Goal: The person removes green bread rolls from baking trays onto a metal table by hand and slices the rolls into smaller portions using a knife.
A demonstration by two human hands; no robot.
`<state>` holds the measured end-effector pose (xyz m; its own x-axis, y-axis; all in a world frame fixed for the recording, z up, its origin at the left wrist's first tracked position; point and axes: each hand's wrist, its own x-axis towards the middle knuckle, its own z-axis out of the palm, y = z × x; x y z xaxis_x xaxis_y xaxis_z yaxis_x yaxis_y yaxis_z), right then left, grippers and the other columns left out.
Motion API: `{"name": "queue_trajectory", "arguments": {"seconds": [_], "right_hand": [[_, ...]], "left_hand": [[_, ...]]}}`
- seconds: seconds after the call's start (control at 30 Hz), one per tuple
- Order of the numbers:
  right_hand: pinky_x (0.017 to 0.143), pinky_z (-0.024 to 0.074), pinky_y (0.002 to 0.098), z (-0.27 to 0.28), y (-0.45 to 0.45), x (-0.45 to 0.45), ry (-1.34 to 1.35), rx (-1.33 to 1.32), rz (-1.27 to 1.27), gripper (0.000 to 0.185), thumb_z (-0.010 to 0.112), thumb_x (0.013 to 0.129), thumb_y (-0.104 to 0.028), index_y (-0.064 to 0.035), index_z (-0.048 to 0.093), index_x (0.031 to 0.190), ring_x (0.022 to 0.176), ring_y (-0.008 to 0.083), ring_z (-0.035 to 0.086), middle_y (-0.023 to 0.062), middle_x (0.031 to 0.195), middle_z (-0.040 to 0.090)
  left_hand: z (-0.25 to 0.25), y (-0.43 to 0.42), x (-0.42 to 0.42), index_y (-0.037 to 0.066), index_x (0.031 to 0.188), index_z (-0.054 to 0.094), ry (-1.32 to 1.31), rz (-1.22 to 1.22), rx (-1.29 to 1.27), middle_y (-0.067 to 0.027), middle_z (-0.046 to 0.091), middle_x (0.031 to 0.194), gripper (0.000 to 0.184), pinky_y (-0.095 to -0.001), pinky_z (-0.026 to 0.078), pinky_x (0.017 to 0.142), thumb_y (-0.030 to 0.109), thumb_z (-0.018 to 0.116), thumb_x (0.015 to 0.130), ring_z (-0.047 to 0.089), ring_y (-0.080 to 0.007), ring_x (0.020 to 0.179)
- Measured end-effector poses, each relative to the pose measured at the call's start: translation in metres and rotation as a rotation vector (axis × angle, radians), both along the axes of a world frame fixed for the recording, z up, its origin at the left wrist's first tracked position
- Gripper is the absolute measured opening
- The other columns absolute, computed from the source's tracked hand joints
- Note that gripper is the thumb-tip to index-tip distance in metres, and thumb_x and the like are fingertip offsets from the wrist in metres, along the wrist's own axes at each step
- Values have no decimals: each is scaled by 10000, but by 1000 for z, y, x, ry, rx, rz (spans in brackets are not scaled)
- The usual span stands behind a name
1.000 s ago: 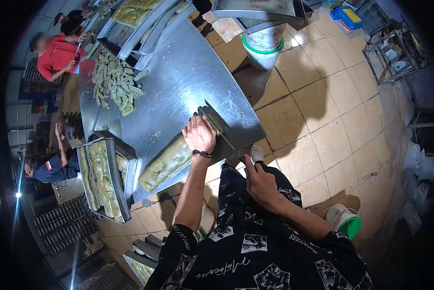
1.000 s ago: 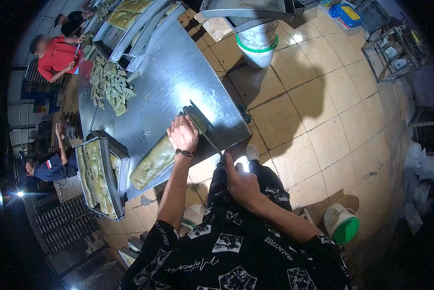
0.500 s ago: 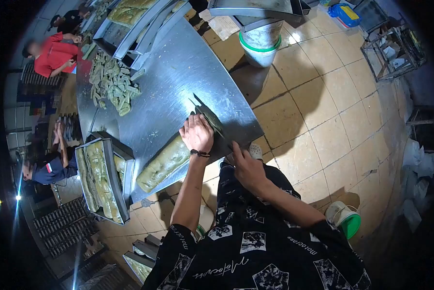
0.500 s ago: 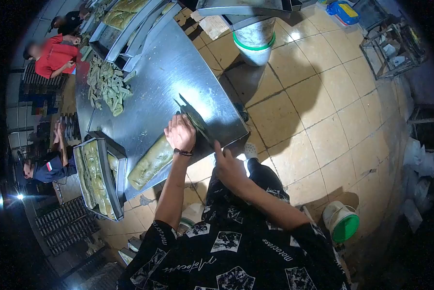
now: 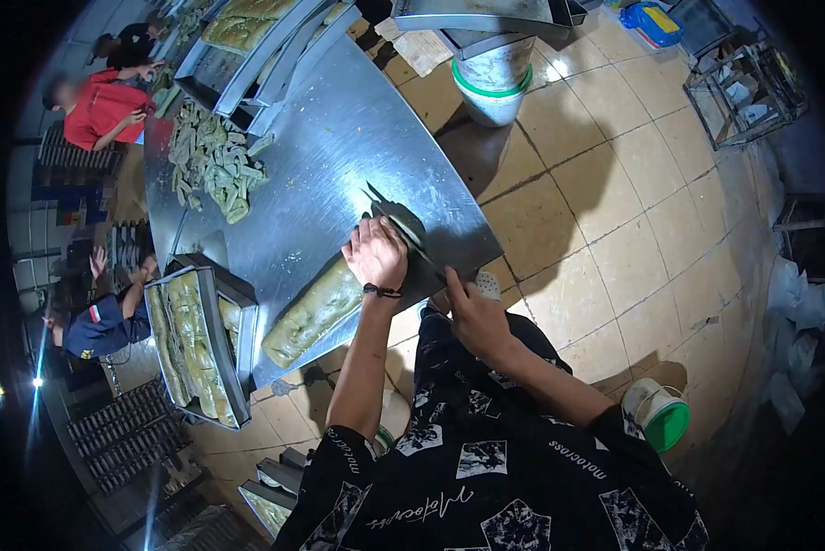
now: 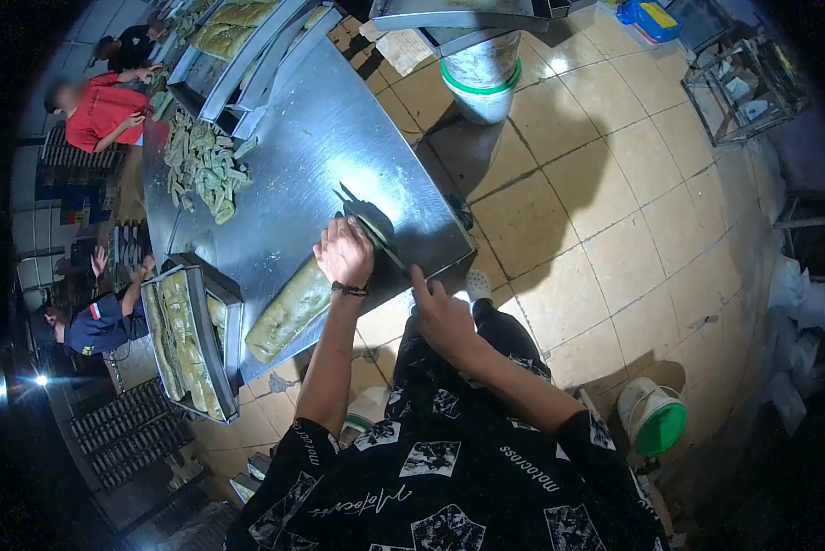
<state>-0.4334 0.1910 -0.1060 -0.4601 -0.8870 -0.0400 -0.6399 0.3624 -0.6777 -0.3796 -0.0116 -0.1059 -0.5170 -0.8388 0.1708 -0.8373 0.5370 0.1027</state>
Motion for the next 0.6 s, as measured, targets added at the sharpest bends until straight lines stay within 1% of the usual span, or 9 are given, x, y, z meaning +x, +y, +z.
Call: {"name": "queue_trajectory", "arguments": {"seconds": [0.1, 0.2, 0.33, 0.47, 0.5, 0.6], "right_hand": [[530, 540, 496, 12, 56, 1, -15, 36, 18, 663, 582, 892, -87, -35, 364, 1516, 609, 411, 658, 222, 837, 637], [527, 538, 487, 9, 50, 2, -13, 59, 9, 668, 584, 886, -80, -32, 368, 1516, 620, 401, 662, 218, 839, 638], [535, 541, 467, -8, 1, -3, 66, 26, 23, 637, 578, 881, -73, -16, 405, 1492, 649, 387, 671, 225, 873, 646], [529, 541, 470, -4, 60, 1, -48, 12, 3, 648, 560, 899, -80, -43, 385, 1521, 620, 396, 660, 242, 909, 642], [524, 533, 478, 0, 71, 1, -21, 114, 24, 635, 550, 928, -104, -53, 370, 1535, 607, 402, 652, 239, 910, 645], [524, 526, 488, -10, 48, 1, -15, 18, 21, 604, 544, 968, -145, -56, 365, 1538, 608, 406, 649, 246, 926, 646]], "left_hand": [[-4, -2, 0, 51, 1026, 697, 46, -2, -24, -143, 695, 1169, 286, -494, 465, 889, 255, 497, 1010, 653, -323, 1051], [-11, -2, 4, 79, 973, 685, 42, -55, -151, -82, 680, 1021, 257, -478, 465, 816, 247, 495, 1009, 648, -291, 961], [-6, 0, 2, 81, 968, 688, 47, -38, -134, -83, 682, 1028, 246, -479, 467, 811, 244, 508, 1004, 649, -288, 961], [-1, 0, 0, 79, 960, 691, 50, -33, -120, -84, 687, 1030, 247, -479, 475, 810, 243, 512, 1003, 652, -289, 955], [-3, -1, -1, 78, 961, 692, 55, -34, -136, -85, 689, 1032, 248, -478, 478, 809, 243, 512, 1003, 654, -290, 952], [-6, 1, 3, 77, 962, 691, 57, -50, -156, -87, 691, 1022, 247, -475, 483, 801, 241, 512, 1003, 656, -291, 940]]}}
